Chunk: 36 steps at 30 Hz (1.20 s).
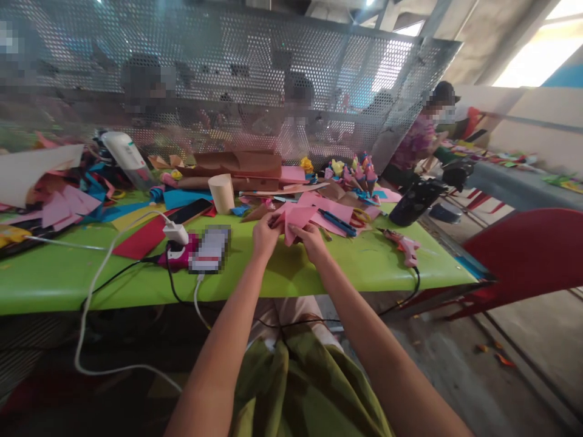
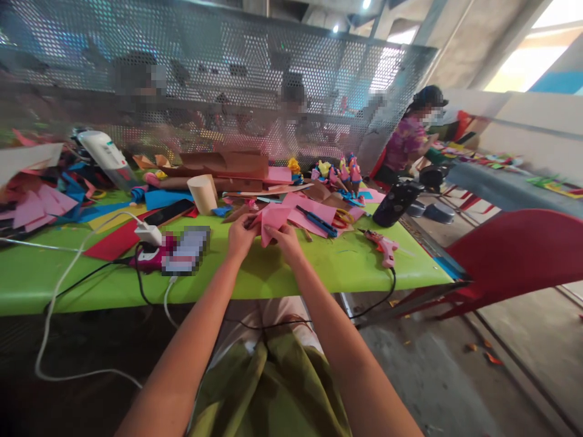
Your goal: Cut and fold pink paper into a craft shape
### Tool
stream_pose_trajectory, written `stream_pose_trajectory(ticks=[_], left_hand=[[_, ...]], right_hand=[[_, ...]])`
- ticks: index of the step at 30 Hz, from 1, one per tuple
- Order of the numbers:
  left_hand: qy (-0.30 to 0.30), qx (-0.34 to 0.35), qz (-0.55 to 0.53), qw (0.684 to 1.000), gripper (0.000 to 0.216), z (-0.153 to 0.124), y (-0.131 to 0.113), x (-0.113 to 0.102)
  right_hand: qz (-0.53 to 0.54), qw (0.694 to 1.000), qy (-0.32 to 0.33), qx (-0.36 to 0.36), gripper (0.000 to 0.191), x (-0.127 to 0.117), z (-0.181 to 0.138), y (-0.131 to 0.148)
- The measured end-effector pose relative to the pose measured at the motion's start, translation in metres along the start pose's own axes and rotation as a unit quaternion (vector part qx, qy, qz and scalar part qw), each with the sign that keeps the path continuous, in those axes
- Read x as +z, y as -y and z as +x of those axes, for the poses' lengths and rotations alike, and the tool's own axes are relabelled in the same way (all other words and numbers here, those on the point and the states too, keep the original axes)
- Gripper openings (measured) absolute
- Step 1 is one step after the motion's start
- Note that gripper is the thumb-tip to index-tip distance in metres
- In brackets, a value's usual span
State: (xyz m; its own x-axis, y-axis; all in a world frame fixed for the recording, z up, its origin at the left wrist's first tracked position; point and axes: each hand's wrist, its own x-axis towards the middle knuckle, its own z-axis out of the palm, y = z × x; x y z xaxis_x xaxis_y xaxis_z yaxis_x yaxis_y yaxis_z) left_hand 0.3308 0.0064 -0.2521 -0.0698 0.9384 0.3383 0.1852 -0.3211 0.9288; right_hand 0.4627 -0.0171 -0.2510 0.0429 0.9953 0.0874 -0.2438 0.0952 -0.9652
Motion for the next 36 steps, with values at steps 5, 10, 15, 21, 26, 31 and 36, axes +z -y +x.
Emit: stream_pose_trajectory(ticks=[5, 10, 15, 21, 26, 31, 36], left_hand=[[-0.044, 0.01, 0.09, 0.995, 0.021, -0.0002, 0.0004, -0.0047], [-0.051, 0.023, 0.085, 0.995, 0.018, 0.0008, 0.0009, -0.0031], [-0.014, 0.047, 0.029, 0.998, 0.029, 0.0003, 0.0006, 0.0], [-0.043, 0.02, 0.081, 0.996, 0.031, 0.0001, 0.0011, -0.0019], [0.009, -0.027, -0.043, 0.999, 0.033, 0.0015, 0.0018, 0.0014], [0.101, -0.089, -0.133, 0.982, 0.043, -0.0009, -0.0022, 0.0025], [0.175, -0.074, -0.189, 0.964, 0.044, -0.0029, -0.0052, 0.0028]], right_hand=[[0.001, 1.0, 0.02, 0.007, 0.042, 0.0034, -0.002, 0.0007], [0.021, 1.0, 0.011, -0.002, 0.043, 0.0019, 0.0008, 0.0002], [0.025, 1.0, 0.01, -0.005, 0.039, 0.0003, 0.0015, -0.0013], [0.014, 1.0, 0.024, -0.008, 0.039, 0.0053, -0.0022, -0.0002], [0.017, 1.0, 0.0, -0.022, 0.038, 0.0024, -0.0002, 0.0005], [0.023, 0.999, -0.027, -0.033, 0.036, -0.0024, 0.0035, -0.0009], [0.028, 0.999, -0.03, -0.036, 0.036, -0.0028, 0.005, -0.0042]])
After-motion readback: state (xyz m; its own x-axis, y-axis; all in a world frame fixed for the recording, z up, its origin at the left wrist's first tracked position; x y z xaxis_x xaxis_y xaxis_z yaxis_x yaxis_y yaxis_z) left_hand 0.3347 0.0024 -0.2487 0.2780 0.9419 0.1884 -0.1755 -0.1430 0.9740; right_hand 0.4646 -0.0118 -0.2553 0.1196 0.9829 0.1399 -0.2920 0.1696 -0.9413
